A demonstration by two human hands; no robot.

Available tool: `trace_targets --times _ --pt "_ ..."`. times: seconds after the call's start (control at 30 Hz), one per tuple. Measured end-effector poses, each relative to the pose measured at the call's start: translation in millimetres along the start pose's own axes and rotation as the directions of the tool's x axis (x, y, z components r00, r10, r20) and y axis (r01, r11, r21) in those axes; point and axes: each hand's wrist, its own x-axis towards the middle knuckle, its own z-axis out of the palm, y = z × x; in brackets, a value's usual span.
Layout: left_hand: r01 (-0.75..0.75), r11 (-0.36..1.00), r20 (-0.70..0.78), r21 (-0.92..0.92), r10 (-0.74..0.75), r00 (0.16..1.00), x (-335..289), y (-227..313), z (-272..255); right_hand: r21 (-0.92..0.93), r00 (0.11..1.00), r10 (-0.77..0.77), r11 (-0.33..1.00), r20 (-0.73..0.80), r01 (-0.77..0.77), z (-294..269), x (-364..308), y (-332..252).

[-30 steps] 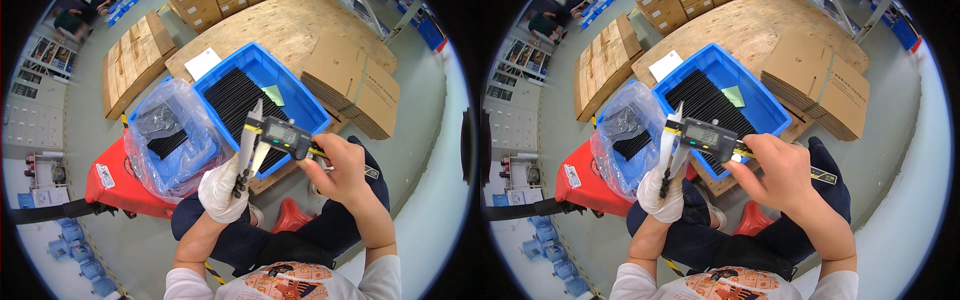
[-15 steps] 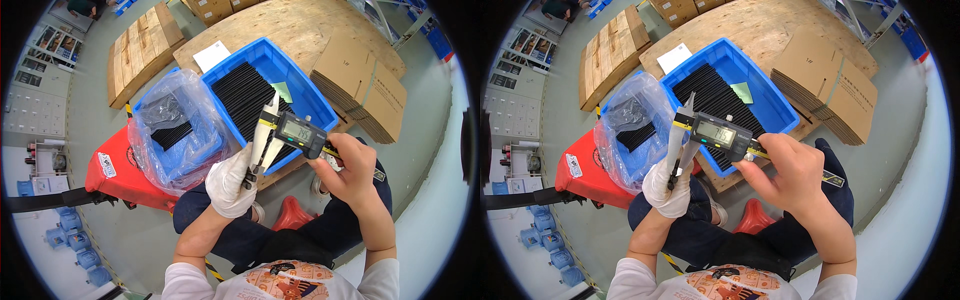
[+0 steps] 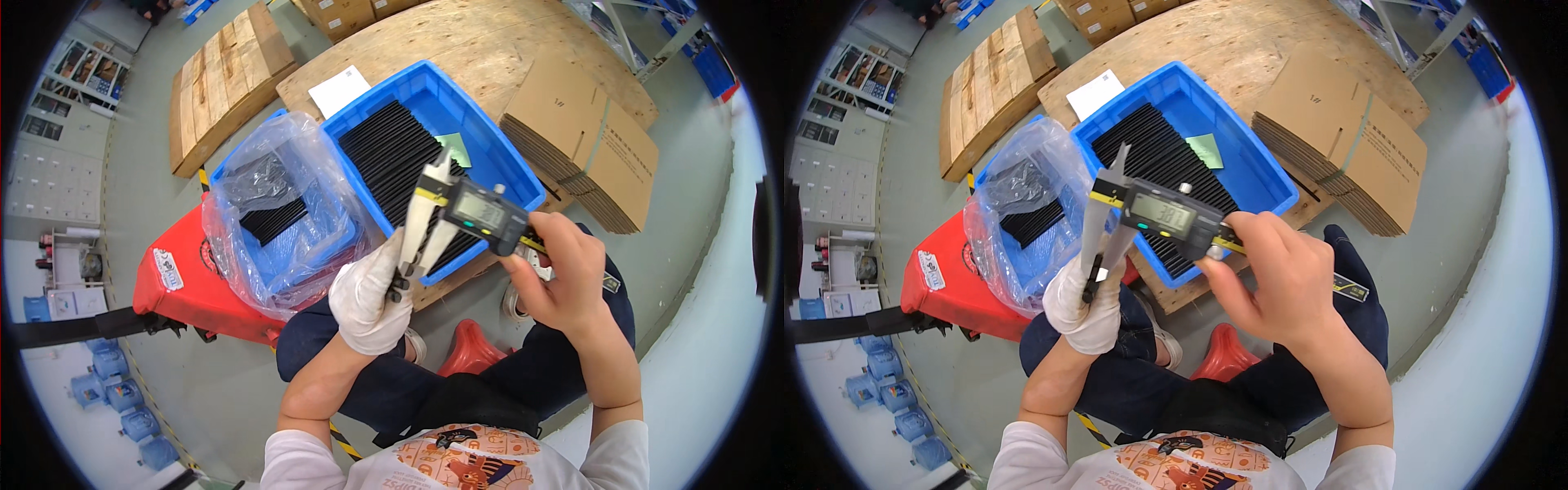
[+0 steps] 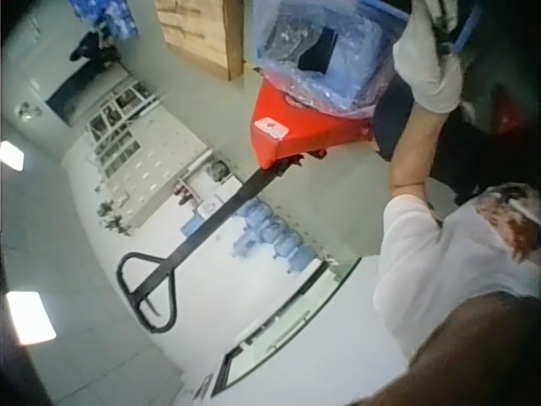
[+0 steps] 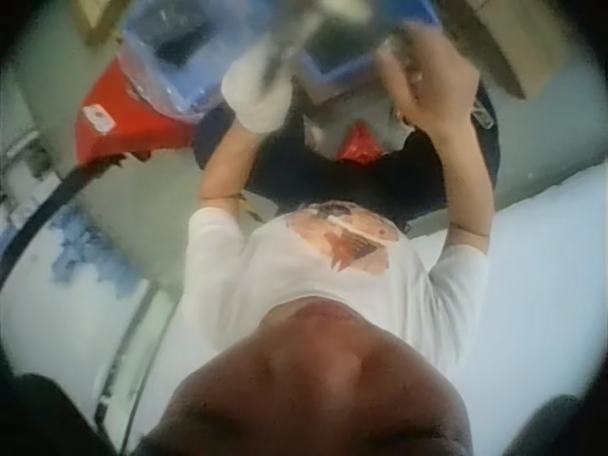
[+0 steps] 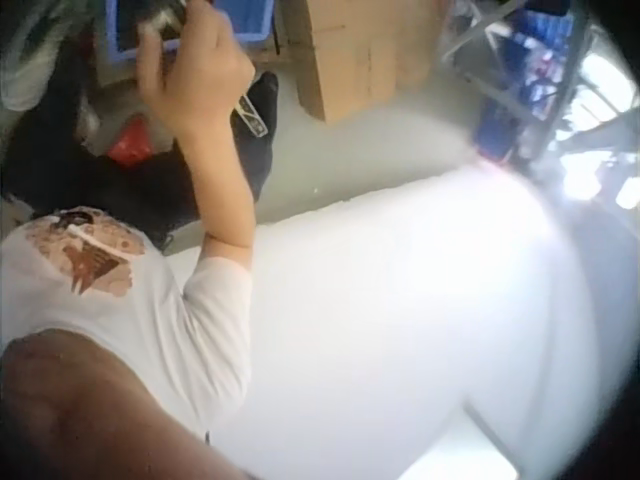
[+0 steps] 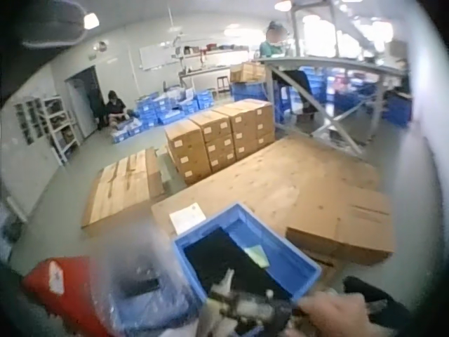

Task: The person measures the dimensions of several black metal components by taking them from a plastic-lined bin, using a digital caliper, and then placing them into a blue bin after inspection.

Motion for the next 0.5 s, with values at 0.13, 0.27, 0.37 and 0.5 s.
trace_targets --times 0.13,0.27,0.37,0.5 --pt "0.003 0.999 0.0 -0.053 -0.003 1.0 0.4 -0.8 2.1 -0.035 0.997 -0.077 0.996 -0.005 0.076 -5.7 0.6 0.6" --pt "-0.009 1.0 0.0 -0.006 0.009 1.0 -1.6 -1.9 0.8 -0.123 0.992 -0.123 0.985 0.009 0.123 -6.8 3.0 -1.2" --pt "0.006 1.0 -0.005 -0.011 -0.006 1.0 -2.6 -0.7 -0.9 -0.139 0.994 -0.107 0.984 0.005 0.107 -6.5 2.3 -2.0" --pt "0.036 0.999 0.036 -0.018 -0.036 0.999 -2.8 1.6 -2.9 -0.146 0.997 -0.076 0.986 -0.001 0.075 -6.1 1.8 -1.8"
